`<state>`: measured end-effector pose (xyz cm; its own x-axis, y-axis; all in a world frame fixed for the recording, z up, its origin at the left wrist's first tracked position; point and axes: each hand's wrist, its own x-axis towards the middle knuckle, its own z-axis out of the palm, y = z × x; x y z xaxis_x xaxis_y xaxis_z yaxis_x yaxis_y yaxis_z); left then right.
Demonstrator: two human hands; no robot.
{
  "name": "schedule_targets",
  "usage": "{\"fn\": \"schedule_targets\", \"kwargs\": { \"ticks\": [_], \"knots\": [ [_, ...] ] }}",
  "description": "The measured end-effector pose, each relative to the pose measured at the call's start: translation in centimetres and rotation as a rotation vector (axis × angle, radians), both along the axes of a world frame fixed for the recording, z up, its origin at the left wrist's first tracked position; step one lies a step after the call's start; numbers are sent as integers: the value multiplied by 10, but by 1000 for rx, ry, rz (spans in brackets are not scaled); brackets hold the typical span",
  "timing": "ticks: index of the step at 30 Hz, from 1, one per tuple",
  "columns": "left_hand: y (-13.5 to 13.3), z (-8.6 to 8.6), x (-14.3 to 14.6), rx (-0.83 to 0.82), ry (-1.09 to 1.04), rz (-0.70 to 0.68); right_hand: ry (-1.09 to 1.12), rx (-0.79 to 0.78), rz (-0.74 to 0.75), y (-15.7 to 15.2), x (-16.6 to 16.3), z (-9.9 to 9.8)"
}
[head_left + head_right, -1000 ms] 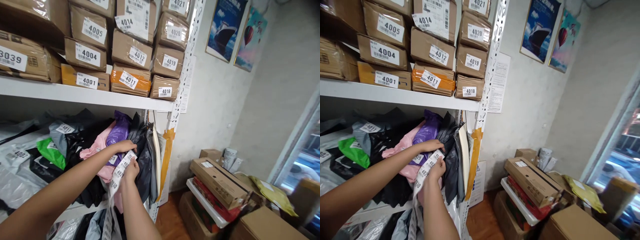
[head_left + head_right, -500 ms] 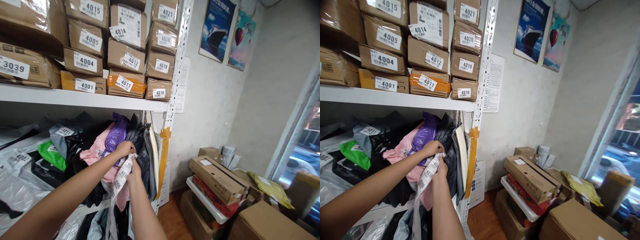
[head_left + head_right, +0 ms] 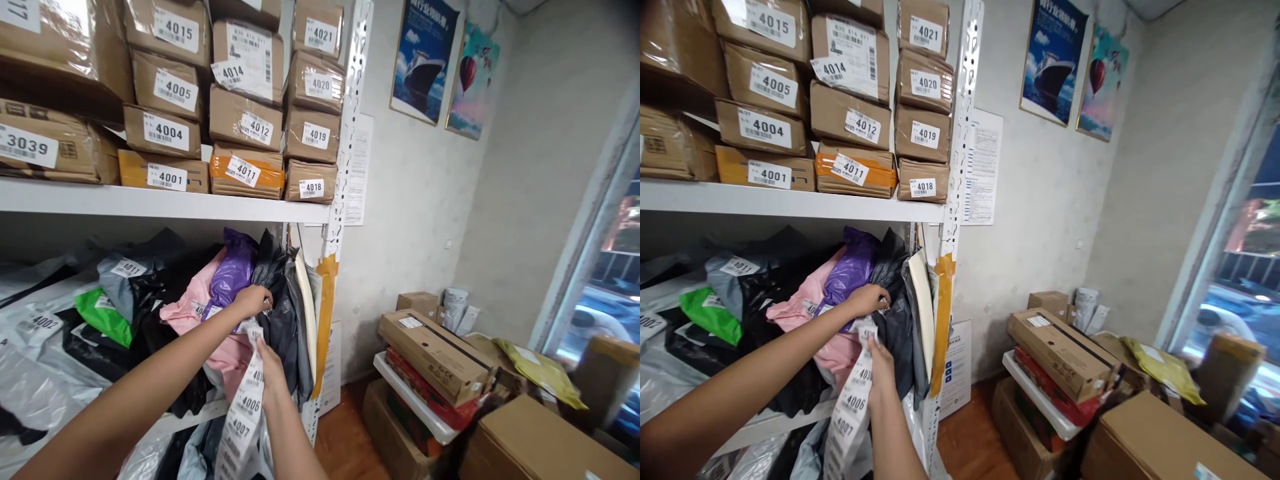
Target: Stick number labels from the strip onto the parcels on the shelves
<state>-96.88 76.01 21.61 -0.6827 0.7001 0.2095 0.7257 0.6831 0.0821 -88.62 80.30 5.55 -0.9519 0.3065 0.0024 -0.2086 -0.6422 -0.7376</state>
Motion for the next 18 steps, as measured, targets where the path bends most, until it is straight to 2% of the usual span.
{"fn": "schedule_targets", "kwargs": {
  "ticks": [3, 7, 13, 16, 18],
  "knots": [
    [3, -4, 9, -75, 61, 14, 31, -18, 54, -2, 22, -5],
    [6, -10, 17, -107, 156, 63, 9, -60, 24, 8, 47, -10],
    [-5, 7, 13, -85, 165, 37, 75, -4, -52, 40, 73, -14],
    [0, 10, 29, 133, 319, -17, 138, -21, -161, 50, 78, -7],
    [9, 5, 41, 299, 283, -77, 150, -77, -226, 51, 77, 0]
  ]
}}
